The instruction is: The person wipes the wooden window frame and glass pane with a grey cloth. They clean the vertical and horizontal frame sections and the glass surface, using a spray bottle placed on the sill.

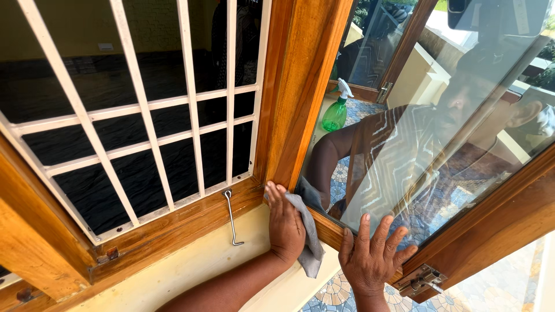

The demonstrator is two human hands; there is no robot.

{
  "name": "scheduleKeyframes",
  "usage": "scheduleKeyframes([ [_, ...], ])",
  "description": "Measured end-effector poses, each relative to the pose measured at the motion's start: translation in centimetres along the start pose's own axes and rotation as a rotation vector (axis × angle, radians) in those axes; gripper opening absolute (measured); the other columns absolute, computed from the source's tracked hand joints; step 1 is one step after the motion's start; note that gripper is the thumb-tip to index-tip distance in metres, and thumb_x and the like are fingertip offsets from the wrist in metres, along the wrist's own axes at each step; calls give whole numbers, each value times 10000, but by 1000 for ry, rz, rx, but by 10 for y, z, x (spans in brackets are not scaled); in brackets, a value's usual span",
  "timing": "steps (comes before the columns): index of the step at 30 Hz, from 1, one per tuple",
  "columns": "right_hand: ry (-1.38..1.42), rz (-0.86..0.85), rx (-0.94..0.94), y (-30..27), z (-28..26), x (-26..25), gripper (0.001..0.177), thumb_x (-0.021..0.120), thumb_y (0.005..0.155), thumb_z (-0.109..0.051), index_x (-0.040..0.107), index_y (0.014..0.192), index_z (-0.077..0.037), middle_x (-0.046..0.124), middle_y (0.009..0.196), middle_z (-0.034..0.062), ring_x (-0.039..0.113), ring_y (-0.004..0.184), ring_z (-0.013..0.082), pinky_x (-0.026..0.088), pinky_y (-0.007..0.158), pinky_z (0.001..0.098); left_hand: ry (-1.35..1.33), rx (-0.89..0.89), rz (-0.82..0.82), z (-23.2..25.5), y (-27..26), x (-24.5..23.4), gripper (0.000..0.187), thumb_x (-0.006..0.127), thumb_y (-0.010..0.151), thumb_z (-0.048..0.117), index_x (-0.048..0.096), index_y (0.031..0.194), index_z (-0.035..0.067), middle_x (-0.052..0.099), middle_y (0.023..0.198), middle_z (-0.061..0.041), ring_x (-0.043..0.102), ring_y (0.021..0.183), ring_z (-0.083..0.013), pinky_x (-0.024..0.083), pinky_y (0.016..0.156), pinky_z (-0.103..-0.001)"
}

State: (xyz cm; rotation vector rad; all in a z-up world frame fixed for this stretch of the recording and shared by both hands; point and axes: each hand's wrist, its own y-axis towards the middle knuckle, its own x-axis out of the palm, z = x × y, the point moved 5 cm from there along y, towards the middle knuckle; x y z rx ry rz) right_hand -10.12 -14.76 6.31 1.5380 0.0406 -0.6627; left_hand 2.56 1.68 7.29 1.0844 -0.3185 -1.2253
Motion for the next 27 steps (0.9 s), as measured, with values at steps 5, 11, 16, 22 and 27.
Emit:
scheduleKeyframes([
  [5,-37,13,-26,3,-2,-5,566,602,1022,-469,645,1437,-86,450,1592,346,57,1574,447,-88,1236,632,22,49,-8,-3,-6,-1,613,366,1076,155,129,1599,-59,127,1651,-364,136,1545,-521,175,1262,-539],
  [11,-1,27,-41,4,-2,-9,544,593,1026,-467,666,1423,-102,467,1580,328,99,1567,474,-78,1230,639,72,26,33,-11,0,-20,505,387,1085,142,341,1572,14,296,1651,-239,265,1558,-426,254,1278,-548],
  [16,15,31,-31,5,-2,-8,529,584,1030,-471,670,1425,-130,477,1590,309,120,1564,465,-72,1236,638,421,-124,234,-39,17,-66,443,464,998,127,602,1394,270,470,1541,-104,562,1306,-370,323,1138,-526],
  [22,-20,10,-35,3,-1,-5,517,586,1025,-468,675,1414,-138,493,1576,297,119,1560,463,-76,1230,644,-432,-616,89,-82,11,-17,425,354,1105,240,612,1436,177,559,1466,-158,634,1262,-302,521,1117,-369],
  [27,1,21,-23,1,-2,-5,510,589,1030,-448,678,1425,-138,484,1583,287,111,1572,468,-66,1231,649,-389,-337,39,-74,-4,25,627,264,1089,316,112,1612,4,142,1687,-260,114,1559,-389,130,1267,-440],
])
